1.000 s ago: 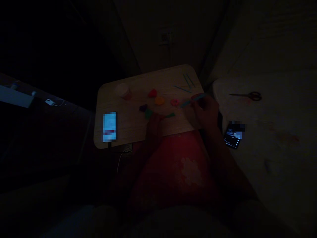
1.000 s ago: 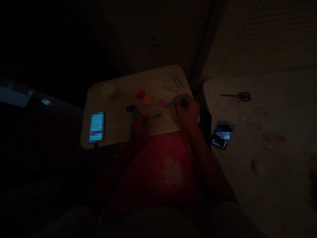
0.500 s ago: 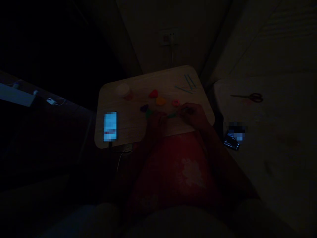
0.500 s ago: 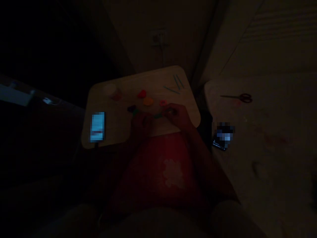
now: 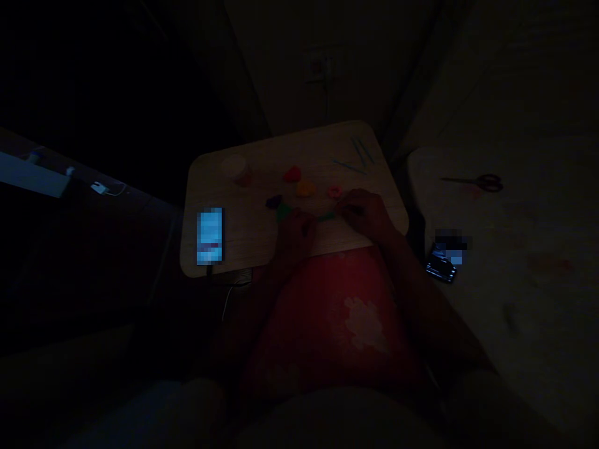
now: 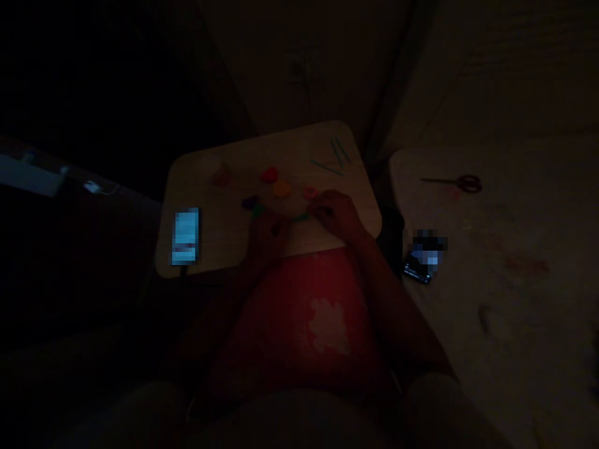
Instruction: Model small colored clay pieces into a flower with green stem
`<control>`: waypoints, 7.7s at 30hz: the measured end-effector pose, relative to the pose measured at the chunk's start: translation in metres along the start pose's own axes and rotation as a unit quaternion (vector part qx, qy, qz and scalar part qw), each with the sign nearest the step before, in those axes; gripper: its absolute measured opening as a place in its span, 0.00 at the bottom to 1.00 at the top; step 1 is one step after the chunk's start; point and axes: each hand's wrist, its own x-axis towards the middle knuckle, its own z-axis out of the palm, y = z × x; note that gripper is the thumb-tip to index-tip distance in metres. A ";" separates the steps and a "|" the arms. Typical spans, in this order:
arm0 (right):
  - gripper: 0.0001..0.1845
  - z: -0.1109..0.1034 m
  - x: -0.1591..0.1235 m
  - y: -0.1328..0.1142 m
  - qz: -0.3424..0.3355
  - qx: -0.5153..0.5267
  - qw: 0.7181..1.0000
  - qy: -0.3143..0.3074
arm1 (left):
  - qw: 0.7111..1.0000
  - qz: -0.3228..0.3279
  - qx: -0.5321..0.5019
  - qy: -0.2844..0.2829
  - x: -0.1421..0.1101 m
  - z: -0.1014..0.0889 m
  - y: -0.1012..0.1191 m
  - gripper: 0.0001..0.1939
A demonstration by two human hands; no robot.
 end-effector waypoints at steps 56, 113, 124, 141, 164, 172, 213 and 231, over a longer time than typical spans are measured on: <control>0.21 -0.012 -0.028 -0.031 0.150 -0.147 0.978 0.014 | 0.998 0.038 -0.022 -0.052 0.004 0.003 0.004 0.03; 0.22 0.001 -0.027 -0.046 0.167 -0.255 0.948 -0.090 | 0.991 0.063 0.057 -0.101 -0.001 0.003 0.007 0.18; 0.22 0.006 -0.037 -0.047 0.151 -0.221 0.961 -0.069 | 0.993 0.049 0.046 -0.094 -0.002 0.002 0.008 0.15; 0.22 0.011 -0.051 -0.049 0.148 -0.183 0.972 -0.029 | 0.993 0.049 0.041 -0.096 -0.004 0.002 0.008 0.13; 0.21 0.011 -0.053 -0.063 0.153 -0.202 0.966 -0.056 | 0.992 0.065 0.051 -0.091 -0.006 0.001 0.008 0.13; 0.20 0.011 -0.056 -0.063 0.166 -0.202 0.964 -0.055 | 0.993 0.053 0.048 -0.093 -0.006 0.001 0.008 0.13; 0.20 0.018 -0.061 -0.066 0.157 -0.156 0.975 0.011 | 0.998 -0.001 0.042 -0.037 -0.002 -0.004 0.011 0.10; 0.21 0.011 -0.049 -0.054 0.133 -0.185 0.971 -0.070 | 0.995 0.000 0.048 -0.083 0.000 -0.001 0.008 0.20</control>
